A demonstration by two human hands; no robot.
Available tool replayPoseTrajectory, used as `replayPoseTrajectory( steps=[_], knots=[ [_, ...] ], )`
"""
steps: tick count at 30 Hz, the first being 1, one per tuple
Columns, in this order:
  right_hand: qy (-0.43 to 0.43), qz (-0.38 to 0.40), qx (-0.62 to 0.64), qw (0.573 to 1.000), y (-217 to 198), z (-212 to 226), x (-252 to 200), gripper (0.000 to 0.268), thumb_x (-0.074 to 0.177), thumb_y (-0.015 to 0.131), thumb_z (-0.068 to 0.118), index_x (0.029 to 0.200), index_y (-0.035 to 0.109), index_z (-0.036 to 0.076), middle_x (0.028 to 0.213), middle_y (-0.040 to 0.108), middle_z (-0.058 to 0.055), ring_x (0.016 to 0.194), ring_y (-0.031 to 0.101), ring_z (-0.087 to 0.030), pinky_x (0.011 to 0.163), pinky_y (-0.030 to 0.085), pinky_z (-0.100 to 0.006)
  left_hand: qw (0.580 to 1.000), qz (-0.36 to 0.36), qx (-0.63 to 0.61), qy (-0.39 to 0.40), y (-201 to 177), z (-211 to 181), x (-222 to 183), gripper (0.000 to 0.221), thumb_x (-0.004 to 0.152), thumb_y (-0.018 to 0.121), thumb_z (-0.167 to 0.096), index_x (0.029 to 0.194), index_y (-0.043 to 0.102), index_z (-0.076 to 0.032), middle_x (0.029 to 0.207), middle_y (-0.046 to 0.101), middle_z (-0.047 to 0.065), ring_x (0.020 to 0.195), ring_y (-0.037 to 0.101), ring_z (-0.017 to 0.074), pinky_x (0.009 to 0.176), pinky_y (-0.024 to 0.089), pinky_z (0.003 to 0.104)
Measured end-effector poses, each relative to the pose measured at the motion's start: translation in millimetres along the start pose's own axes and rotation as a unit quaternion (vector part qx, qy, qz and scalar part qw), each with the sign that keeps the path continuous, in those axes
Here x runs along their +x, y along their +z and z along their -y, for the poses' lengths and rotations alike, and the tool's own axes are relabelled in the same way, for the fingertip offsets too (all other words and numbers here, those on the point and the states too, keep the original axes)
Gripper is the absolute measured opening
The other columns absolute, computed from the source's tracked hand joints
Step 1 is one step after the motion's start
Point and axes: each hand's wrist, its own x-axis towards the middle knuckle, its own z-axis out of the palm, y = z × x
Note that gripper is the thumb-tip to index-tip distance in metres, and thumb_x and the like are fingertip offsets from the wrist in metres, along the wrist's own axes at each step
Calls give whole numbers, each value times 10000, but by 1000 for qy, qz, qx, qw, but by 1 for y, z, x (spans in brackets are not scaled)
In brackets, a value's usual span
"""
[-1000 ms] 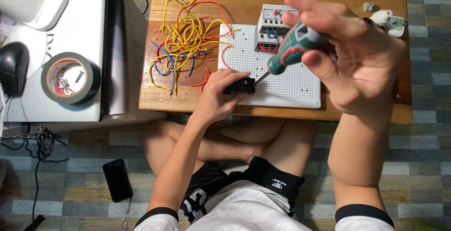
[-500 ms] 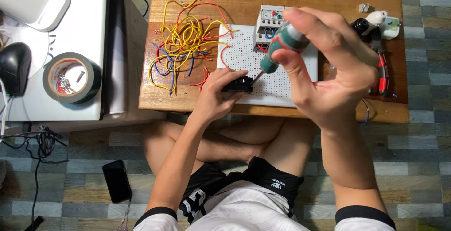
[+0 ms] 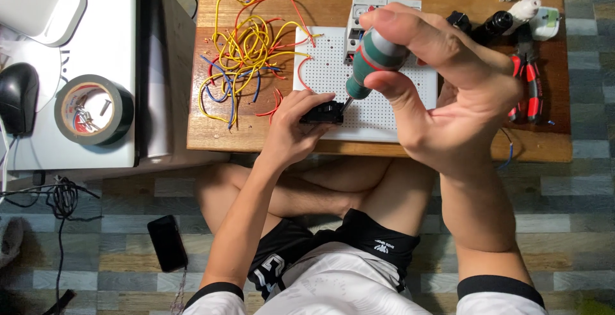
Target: Preparing an electrical socket by loosening screws and stripping wires for assembly.
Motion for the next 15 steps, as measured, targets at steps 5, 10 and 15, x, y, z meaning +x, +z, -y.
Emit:
replayPoseTrajectory(
  steps=[5, 10, 15],
  knots=[
    [-17, -15, -47, 999, 2, -2, -7, 404, 994, 842, -165, 1324, 614, -114, 1321, 694, -267, 1113, 722, -349, 1032, 593, -420, 1000, 7, -4, -11, 1, 3, 0, 516, 734, 810, -6, 1231, 678, -55, 1050, 647, 83, 959, 592, 246, 900, 483, 341],
    [-17, -33, -68, 997, 4, 0, -9, 421, 993, 885, -162, 1328, 637, -107, 1346, 689, -231, 1211, 712, -342, 1109, 584, -430, 1000, 12, 2, -15, 2, 3, 1, 533, 725, 827, -7, 1233, 675, -50, 1057, 636, 83, 968, 586, 243, 913, 482, 340],
    [-52, -28, -88, 994, 2, -3, -8, 426, 983, 907, -173, 1319, 652, -117, 1331, 707, -264, 1159, 744, -342, 1035, 520, -405, 999, 12, 0, -30, 3, -1, 3, 556, 687, 802, 48, 1220, 683, -59, 1029, 636, 74, 948, 578, 225, 861, 484, 317]
  ],
)
